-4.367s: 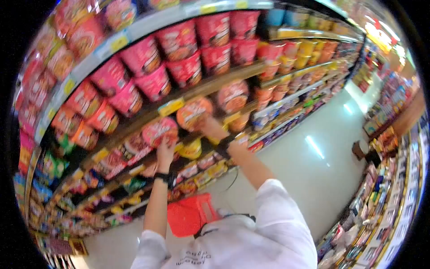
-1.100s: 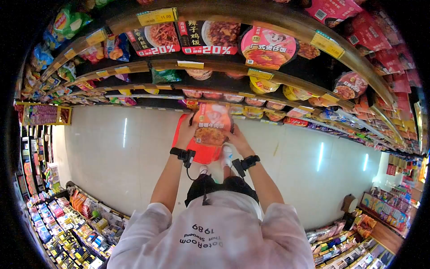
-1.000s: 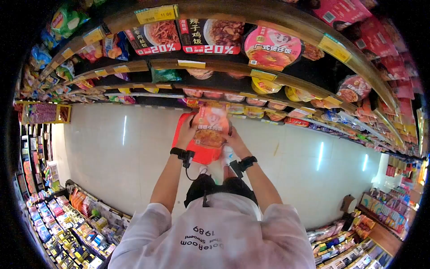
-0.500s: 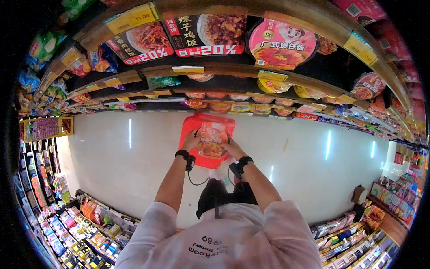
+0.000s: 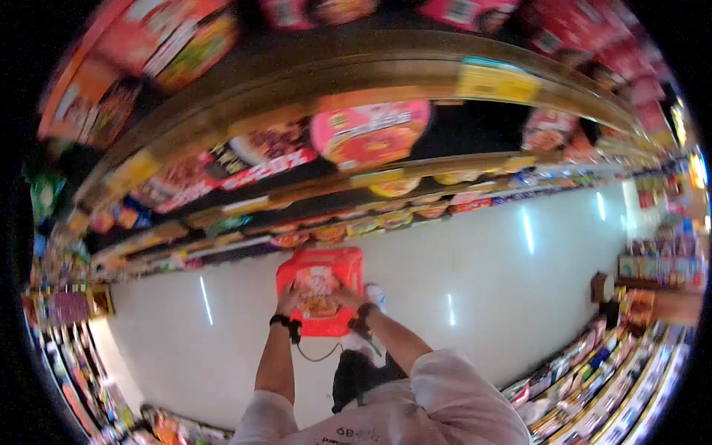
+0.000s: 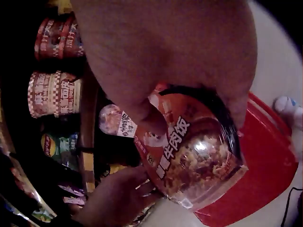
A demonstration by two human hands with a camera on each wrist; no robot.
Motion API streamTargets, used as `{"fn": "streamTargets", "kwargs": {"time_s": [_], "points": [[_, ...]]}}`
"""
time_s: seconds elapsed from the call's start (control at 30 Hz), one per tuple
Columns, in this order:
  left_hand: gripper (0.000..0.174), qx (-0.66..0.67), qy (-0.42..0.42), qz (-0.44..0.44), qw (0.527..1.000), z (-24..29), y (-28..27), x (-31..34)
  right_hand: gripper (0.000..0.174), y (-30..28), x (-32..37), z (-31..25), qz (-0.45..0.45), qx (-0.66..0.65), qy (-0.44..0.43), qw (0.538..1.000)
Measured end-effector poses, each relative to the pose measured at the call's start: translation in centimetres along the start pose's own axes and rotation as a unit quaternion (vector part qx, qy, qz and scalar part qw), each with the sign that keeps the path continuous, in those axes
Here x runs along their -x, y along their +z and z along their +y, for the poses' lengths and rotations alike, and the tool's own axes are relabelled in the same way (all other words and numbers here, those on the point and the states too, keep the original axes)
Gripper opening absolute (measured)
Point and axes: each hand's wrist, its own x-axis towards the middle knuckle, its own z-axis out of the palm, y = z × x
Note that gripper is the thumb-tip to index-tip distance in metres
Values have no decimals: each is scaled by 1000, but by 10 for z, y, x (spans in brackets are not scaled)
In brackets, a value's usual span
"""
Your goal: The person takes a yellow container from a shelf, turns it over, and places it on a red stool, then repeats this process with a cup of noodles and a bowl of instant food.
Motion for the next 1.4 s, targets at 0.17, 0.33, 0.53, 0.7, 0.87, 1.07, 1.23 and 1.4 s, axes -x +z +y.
{"fn": "streamTargets", "kwargs": {"time_s": [0.17,0.33,0.53,0.7,0.87,1.07,1.23,1.4], "points": [[37,-25,-3,-16,1000,-38,9,-11,77,-9,-23,37,15,117,3,993],[53,-8,-55,-82,995,-3,-5,-9,55,5,18,-18,34,107,20,993],[85,-84,10,-4,996,-28,27,-30,49,3,34,-12,19,127,-16,992],[81,-85,153,14,985,32,31,36,44,-12,44,-5,-2,174,-90,981],[82,19,183,70,980,88,31,110,38,-80,-1,55,-21,452,-397,799],[76,277,234,-96,927,96,30,166,39,-14,191,-53,31,98,-277,955],[62,157,323,-63,931,191,6,244,41,24,254,-65,-5,-8,-261,965],[68,137,409,-41,901,212,25,244,34,12,293,-75,35,-30,-310,950]]}}
